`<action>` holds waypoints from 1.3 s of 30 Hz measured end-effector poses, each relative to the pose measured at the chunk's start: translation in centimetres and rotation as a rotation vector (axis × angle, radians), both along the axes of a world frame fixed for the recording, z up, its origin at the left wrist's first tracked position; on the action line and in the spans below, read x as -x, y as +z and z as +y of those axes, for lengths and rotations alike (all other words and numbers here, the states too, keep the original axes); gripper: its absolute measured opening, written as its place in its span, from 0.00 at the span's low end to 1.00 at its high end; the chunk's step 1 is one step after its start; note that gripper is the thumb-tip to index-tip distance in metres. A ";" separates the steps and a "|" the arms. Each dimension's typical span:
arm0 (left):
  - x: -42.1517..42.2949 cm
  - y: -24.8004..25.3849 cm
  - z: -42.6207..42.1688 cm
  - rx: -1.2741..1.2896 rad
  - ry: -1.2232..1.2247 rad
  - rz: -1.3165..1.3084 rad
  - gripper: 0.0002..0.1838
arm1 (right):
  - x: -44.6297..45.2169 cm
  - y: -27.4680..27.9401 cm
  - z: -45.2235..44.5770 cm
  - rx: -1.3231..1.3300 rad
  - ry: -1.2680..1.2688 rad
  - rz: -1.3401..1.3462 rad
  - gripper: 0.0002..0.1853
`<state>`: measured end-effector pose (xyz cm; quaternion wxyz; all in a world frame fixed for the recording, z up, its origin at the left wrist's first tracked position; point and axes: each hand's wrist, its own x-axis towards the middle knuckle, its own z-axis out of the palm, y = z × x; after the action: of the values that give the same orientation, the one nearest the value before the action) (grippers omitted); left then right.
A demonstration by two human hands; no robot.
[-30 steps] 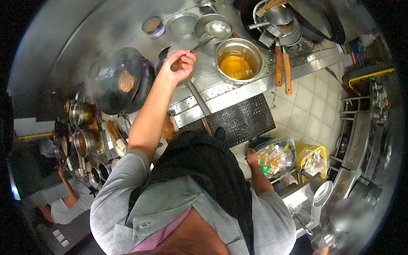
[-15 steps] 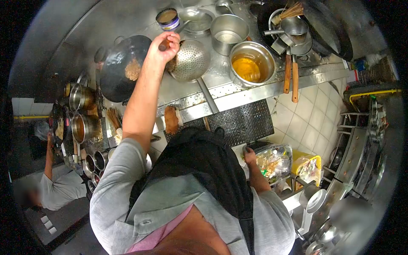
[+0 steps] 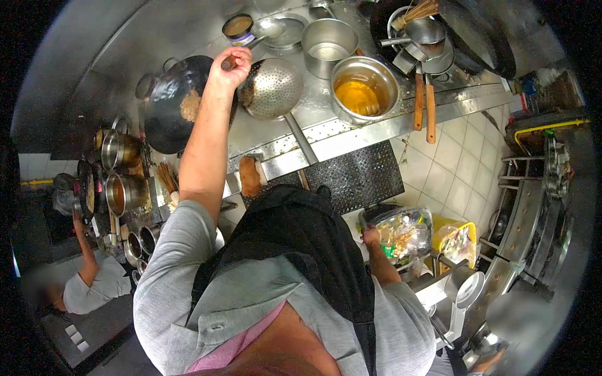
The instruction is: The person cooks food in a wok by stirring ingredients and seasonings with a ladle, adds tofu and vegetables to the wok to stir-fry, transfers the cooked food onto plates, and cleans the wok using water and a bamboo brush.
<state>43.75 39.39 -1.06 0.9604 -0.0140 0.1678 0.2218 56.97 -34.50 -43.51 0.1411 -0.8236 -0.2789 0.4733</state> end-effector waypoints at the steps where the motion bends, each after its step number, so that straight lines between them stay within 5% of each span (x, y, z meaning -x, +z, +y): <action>1: 0.0 0.0 0.0 0.010 -0.019 -0.004 0.01 | -0.7 -1.6 -0.5 0.002 0.077 -0.020 0.28; 9: 4.9 2.2 -3.7 -0.016 0.028 -0.024 0.02 | -1.8 -3.8 -0.4 -0.181 0.200 -0.183 0.28; 15: 17.0 3.3 -8.4 -0.132 0.051 0.014 0.11 | 1.7 2.6 5.9 0.007 -0.046 -0.134 0.26; 17: 21.8 3.2 -9.5 -0.153 0.082 0.051 0.07 | 4.2 9.5 10.6 0.092 -0.222 -0.069 0.25; 23: 34.5 3.3 -11.4 -0.228 0.115 0.274 0.03 | 8.5 5.8 15.5 0.015 -0.221 0.029 0.26; 27: 39.4 3.2 -11.8 -0.431 0.112 0.676 0.07 | 13.5 10.0 21.0 0.038 -0.154 -0.018 0.26; 32: 42.6 -0.5 -11.8 -0.788 0.069 0.985 0.39 | 16.2 11.1 23.3 0.047 0.013 0.009 0.33; 39: 40.2 0.8 -13.2 -0.653 0.227 0.932 0.33 | 15.7 10.0 20.6 0.023 0.000 -0.146 0.27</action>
<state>3.55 26.22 -0.23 0.7100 0.3640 0.4933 0.3465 41.26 -13.89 -33.49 0.1110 -0.8574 -0.2832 0.4150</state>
